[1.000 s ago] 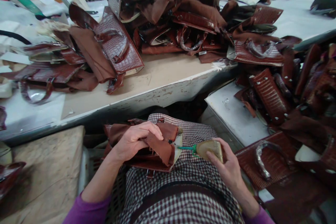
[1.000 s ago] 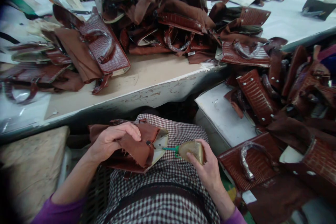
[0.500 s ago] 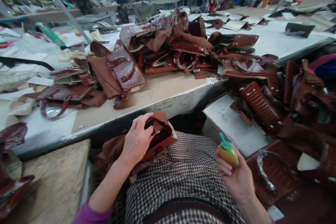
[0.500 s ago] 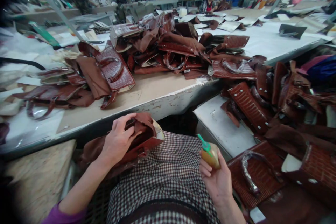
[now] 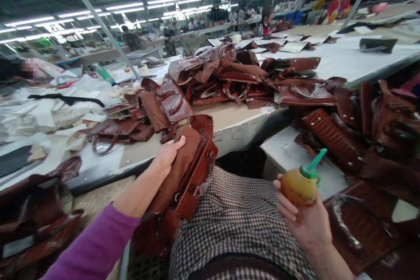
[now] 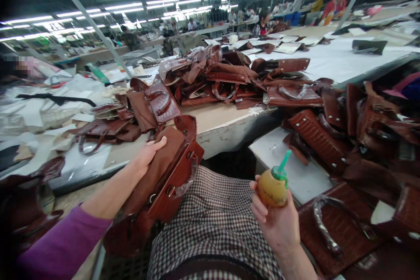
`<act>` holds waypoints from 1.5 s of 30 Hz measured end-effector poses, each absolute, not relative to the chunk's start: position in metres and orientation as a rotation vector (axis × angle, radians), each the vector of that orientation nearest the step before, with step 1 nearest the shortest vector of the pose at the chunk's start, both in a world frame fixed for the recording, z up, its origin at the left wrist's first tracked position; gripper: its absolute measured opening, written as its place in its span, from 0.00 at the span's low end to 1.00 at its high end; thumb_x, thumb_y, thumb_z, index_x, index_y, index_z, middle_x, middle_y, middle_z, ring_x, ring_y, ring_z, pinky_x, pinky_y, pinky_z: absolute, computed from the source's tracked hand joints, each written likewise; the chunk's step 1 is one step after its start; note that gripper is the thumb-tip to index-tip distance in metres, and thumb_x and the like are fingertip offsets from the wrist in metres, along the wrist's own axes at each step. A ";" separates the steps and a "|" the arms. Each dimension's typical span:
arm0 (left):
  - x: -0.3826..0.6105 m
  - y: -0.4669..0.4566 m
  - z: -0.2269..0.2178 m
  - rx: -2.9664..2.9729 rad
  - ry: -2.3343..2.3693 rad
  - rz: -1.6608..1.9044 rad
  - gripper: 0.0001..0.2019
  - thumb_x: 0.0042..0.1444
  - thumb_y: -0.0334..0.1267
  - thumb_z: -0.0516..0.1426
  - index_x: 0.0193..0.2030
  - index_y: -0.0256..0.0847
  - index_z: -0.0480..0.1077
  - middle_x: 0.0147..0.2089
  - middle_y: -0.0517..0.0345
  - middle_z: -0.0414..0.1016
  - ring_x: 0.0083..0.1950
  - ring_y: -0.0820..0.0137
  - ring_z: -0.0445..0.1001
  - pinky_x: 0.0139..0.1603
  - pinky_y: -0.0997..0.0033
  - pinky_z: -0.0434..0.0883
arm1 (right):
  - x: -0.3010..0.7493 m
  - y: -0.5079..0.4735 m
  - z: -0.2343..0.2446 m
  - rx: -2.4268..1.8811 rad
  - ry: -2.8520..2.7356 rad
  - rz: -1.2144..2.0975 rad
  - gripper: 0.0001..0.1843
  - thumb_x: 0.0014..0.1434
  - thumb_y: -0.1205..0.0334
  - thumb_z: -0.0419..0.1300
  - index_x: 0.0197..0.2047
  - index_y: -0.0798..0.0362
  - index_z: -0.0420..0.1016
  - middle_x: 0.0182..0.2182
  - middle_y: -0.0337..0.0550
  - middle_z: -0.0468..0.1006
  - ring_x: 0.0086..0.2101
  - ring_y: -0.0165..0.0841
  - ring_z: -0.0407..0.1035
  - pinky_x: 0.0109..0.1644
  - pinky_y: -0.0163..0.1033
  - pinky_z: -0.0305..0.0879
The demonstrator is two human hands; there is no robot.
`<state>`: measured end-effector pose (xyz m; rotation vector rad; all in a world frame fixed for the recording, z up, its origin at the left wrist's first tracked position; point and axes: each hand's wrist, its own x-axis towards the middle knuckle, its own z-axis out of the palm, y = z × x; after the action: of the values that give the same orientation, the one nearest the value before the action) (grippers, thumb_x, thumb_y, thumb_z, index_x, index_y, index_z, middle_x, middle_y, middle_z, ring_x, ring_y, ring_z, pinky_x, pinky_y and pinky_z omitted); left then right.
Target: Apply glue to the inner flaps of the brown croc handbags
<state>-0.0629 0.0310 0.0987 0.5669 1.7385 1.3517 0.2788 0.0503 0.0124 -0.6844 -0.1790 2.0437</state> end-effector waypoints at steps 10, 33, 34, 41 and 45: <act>0.009 -0.019 0.120 -0.016 1.309 1.861 0.14 0.66 0.22 0.47 0.35 0.32 0.72 0.30 0.56 0.79 0.26 0.77 0.78 0.27 0.83 0.77 | 0.241 0.052 0.034 -0.641 -0.543 1.762 0.29 0.64 0.35 0.46 0.45 0.44 0.79 0.47 0.48 0.80 0.50 0.49 0.73 0.49 0.55 0.71; 0.025 -0.031 0.048 0.887 1.770 1.727 0.21 0.54 0.35 0.66 0.53 0.43 0.67 0.53 0.52 0.74 0.54 0.61 0.76 0.52 0.59 0.78 | 0.199 0.084 0.038 -0.560 -0.316 1.883 0.29 0.64 0.38 0.50 0.30 0.55 0.75 0.24 0.41 0.73 0.12 0.20 0.40 0.14 0.32 0.45; 0.019 -0.030 0.048 1.212 1.894 1.647 0.28 0.50 0.37 0.69 0.57 0.45 0.65 0.59 0.50 0.70 0.60 0.57 0.72 0.58 0.54 0.74 | 0.199 0.090 0.041 -0.568 -0.313 1.905 0.30 0.65 0.38 0.50 0.30 0.56 0.75 0.23 0.41 0.73 0.12 0.20 0.39 0.14 0.31 0.44; -0.021 0.015 0.057 2.300 1.912 0.658 0.28 0.56 0.38 0.65 0.63 0.42 0.64 0.48 0.52 0.77 0.53 0.57 0.74 0.65 0.43 0.61 | 0.186 0.106 0.053 -0.737 -0.355 1.929 0.31 0.63 0.35 0.51 0.26 0.55 0.70 0.15 0.36 0.65 0.12 0.22 0.39 0.13 0.32 0.42; -0.015 0.030 0.049 2.600 1.531 0.729 0.05 0.63 0.30 0.57 0.44 0.39 0.74 0.31 0.57 0.74 0.36 0.67 0.71 0.42 0.64 0.71 | 0.180 0.117 0.053 -0.867 -0.406 1.839 0.27 0.64 0.37 0.52 0.29 0.53 0.68 0.18 0.35 0.68 0.12 0.22 0.43 0.13 0.31 0.42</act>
<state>-0.0150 0.0305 0.0493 2.6004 1.5307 0.7287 0.1800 0.1167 0.0533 -0.8674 -0.4060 1.8394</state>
